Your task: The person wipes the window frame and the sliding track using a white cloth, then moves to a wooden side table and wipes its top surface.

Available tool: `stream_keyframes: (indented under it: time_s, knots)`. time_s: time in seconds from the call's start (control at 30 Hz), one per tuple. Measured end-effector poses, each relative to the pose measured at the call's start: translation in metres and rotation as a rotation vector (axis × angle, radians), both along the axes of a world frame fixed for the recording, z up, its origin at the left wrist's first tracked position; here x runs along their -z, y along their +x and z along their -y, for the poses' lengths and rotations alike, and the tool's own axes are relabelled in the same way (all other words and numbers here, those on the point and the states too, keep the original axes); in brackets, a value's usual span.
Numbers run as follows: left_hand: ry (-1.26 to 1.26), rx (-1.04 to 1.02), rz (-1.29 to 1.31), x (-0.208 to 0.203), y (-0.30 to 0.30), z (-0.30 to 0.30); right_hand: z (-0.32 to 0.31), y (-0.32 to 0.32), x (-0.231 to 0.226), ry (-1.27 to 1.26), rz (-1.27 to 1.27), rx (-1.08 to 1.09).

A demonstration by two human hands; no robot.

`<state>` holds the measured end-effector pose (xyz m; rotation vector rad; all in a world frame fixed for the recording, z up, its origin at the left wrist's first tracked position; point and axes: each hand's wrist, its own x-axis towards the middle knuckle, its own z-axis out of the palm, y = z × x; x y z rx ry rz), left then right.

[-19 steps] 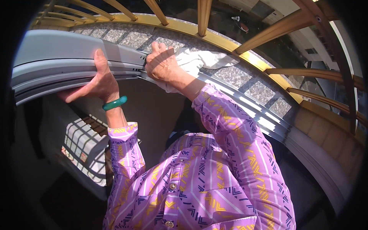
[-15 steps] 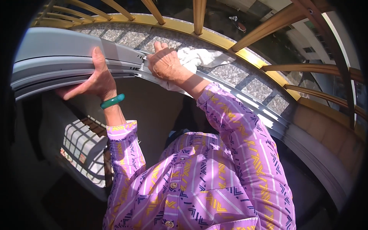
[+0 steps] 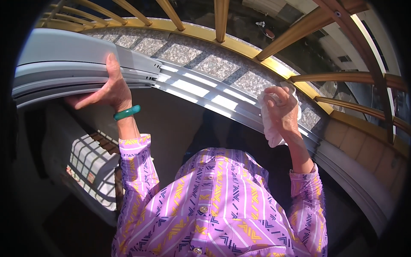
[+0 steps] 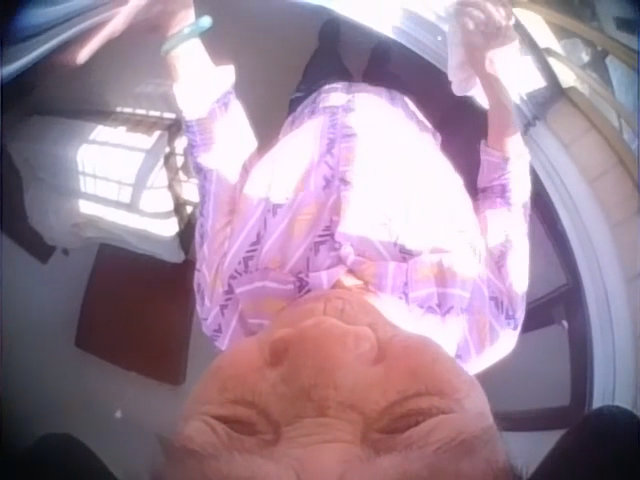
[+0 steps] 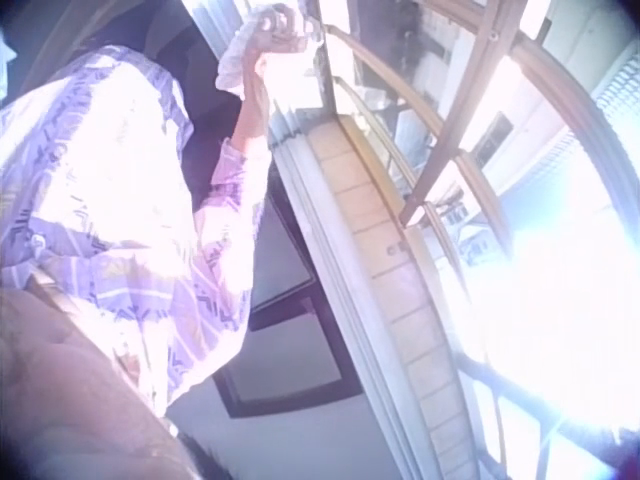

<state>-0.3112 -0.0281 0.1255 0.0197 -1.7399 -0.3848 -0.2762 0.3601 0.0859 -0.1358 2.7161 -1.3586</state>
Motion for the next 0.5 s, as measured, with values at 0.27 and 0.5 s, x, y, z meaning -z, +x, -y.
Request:
stream_keyframes:
  time_s: [0.27,0.5]
  knots:
    - [0.004,0.026,0.029,0.0,-0.006,-0.013,0.223,-0.059,0.037,0.174,-0.445,-0.402]
    - [-0.048,-0.032,0.022,0.007,-0.004,-0.001,0.185,-0.056,0.038,0.472,-0.334,-0.571]
